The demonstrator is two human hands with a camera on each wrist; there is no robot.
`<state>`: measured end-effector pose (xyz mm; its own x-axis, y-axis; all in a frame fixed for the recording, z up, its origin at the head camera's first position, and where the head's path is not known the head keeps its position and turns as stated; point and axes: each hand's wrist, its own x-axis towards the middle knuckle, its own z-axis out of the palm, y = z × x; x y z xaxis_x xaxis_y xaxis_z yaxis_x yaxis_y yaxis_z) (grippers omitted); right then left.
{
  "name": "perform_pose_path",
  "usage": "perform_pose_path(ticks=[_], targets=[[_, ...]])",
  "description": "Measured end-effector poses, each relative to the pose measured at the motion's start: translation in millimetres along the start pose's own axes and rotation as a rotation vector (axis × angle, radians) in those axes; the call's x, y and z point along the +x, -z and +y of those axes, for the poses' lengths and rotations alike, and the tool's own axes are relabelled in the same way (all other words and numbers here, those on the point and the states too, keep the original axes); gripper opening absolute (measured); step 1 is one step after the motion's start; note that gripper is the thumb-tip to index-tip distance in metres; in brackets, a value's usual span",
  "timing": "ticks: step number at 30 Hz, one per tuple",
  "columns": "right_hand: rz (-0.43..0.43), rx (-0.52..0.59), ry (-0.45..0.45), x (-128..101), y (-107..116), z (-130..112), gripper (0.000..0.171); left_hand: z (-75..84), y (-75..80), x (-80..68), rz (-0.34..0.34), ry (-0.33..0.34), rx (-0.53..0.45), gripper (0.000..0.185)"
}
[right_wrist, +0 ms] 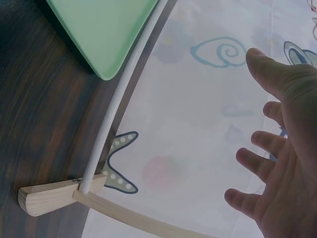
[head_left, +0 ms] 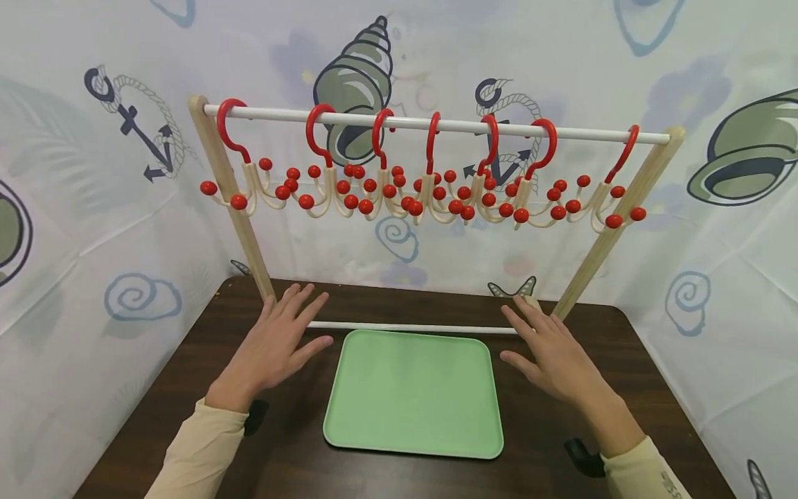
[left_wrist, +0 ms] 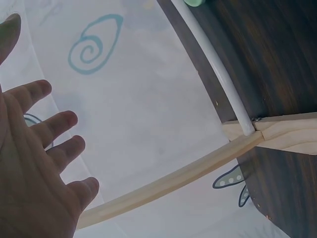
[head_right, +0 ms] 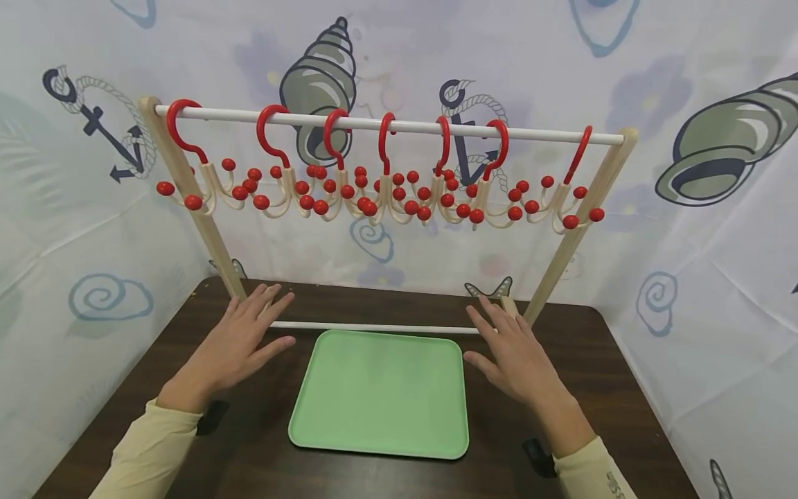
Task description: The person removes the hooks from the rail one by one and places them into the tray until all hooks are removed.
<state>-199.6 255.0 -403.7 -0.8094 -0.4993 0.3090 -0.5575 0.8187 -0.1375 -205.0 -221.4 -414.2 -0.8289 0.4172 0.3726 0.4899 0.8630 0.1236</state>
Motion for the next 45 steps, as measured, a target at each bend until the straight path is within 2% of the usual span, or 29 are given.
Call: perform_pose_path(ticks=[16, 27, 35, 40, 45], targets=[[0.026, -0.010, 0.031, 1.6, 4.6, -1.9, 0.078, 2.5, -3.6, -0.6, 0.021, -0.012, -0.023, 0.075], [0.018, -0.005, 0.033, 2.2, 4.3, -2.0, 0.077, 1.4, -5.6, -1.1, 0.013, -0.004, -0.030, 0.076], [0.021, -0.002, 0.031, -0.2, 6.1, -3.4, 0.076, 0.7, -11.5, -5.2, 0.001, -0.004, -0.101, 0.074], [0.082, -0.042, 0.044, -1.0, 11.6, -8.8, 0.073, -2.2, -15.2, -8.6, 0.011, -0.001, -0.126, 0.073], [0.238, -0.069, 0.047, -0.4, 23.1, -17.3, 0.066, -6.7, -21.0, -15.0, 0.028, 0.069, -0.174, 0.069]])
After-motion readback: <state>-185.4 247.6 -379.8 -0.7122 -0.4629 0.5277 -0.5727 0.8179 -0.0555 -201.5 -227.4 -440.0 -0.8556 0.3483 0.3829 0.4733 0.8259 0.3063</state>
